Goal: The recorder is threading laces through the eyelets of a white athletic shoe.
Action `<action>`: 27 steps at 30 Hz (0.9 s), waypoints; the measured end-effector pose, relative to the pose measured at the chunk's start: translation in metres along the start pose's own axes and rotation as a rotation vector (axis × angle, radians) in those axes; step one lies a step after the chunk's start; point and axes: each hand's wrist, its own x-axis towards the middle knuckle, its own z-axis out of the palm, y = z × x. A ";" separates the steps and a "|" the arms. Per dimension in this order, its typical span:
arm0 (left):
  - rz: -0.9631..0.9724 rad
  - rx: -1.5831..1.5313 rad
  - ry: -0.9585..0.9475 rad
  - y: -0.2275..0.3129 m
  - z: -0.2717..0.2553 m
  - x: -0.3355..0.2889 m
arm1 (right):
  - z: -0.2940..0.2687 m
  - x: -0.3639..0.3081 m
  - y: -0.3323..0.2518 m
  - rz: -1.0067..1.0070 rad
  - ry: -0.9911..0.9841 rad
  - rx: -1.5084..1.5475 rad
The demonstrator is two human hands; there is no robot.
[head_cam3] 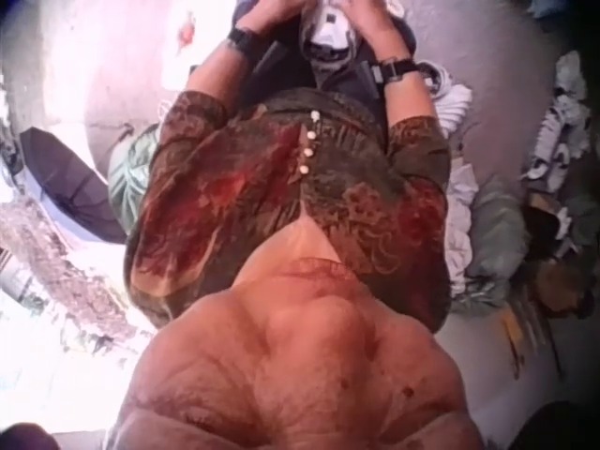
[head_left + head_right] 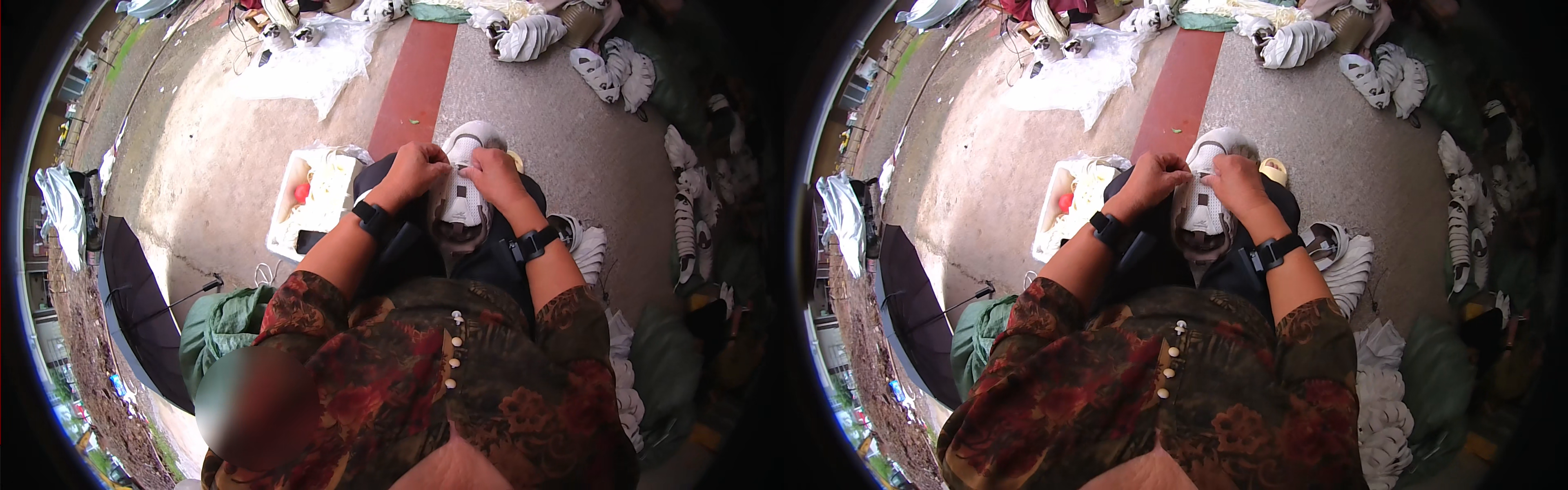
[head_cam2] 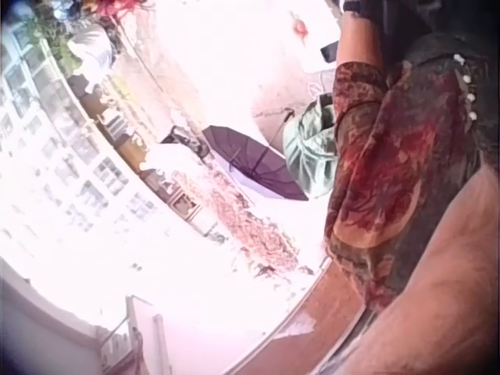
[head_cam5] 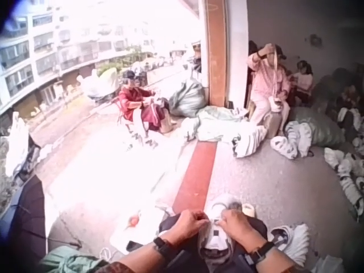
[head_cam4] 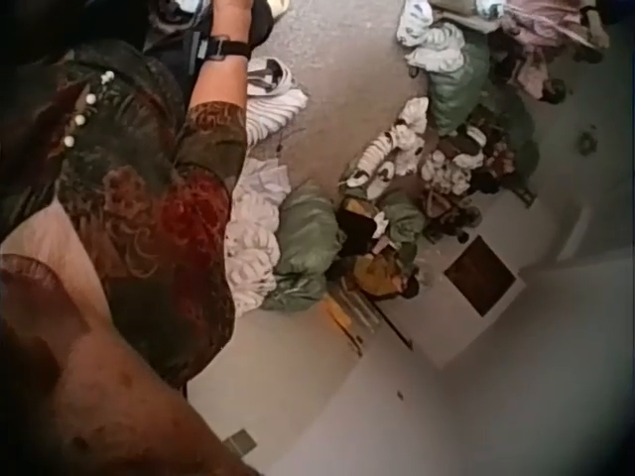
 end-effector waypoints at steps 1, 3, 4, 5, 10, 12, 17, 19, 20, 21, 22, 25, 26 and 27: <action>-0.008 0.004 0.005 -0.001 0.001 0.001 | 0.003 0.000 0.002 -0.011 0.013 -0.017; -0.021 0.008 0.012 -0.001 0.002 0.001 | 0.006 0.000 0.001 -0.024 0.021 -0.032; -0.031 0.033 0.016 0.000 0.002 0.002 | 0.007 0.000 0.000 0.003 0.012 -0.024; -0.039 0.058 0.018 0.001 0.001 0.003 | 0.008 0.000 -0.001 0.031 0.005 -0.017; -0.049 0.085 0.020 0.004 0.002 0.006 | 0.016 0.000 0.001 0.039 0.023 -0.085; -0.053 0.099 0.024 0.003 0.002 0.007 | 0.017 0.001 0.000 0.027 0.033 -0.111; 0.005 0.183 0.009 -0.006 0.005 0.014 | 0.011 0.004 -0.001 0.045 -0.013 -0.081; 0.040 0.167 -0.019 -0.007 0.005 0.015 | 0.009 0.004 0.001 0.046 -0.014 -0.061; 0.070 0.153 -0.044 -0.007 0.004 0.015 | 0.008 0.004 0.002 0.042 -0.019 -0.037; 0.072 0.155 -0.037 -0.010 0.005 0.015 | 0.008 0.003 0.003 0.036 -0.017 -0.039; 0.071 0.075 -0.057 -0.014 0.010 0.015 | 0.007 -0.001 0.004 0.003 0.010 -0.001; 0.108 -0.027 -0.046 -0.019 0.014 0.020 | 0.014 -0.003 0.004 -0.049 0.094 -0.014; 0.144 -0.053 -0.027 -0.016 0.016 0.019 | 0.016 -0.005 0.005 -0.057 0.152 -0.064; 0.109 -0.020 -0.028 -0.014 0.016 0.018 | 0.018 -0.007 0.007 -0.054 0.150 -0.066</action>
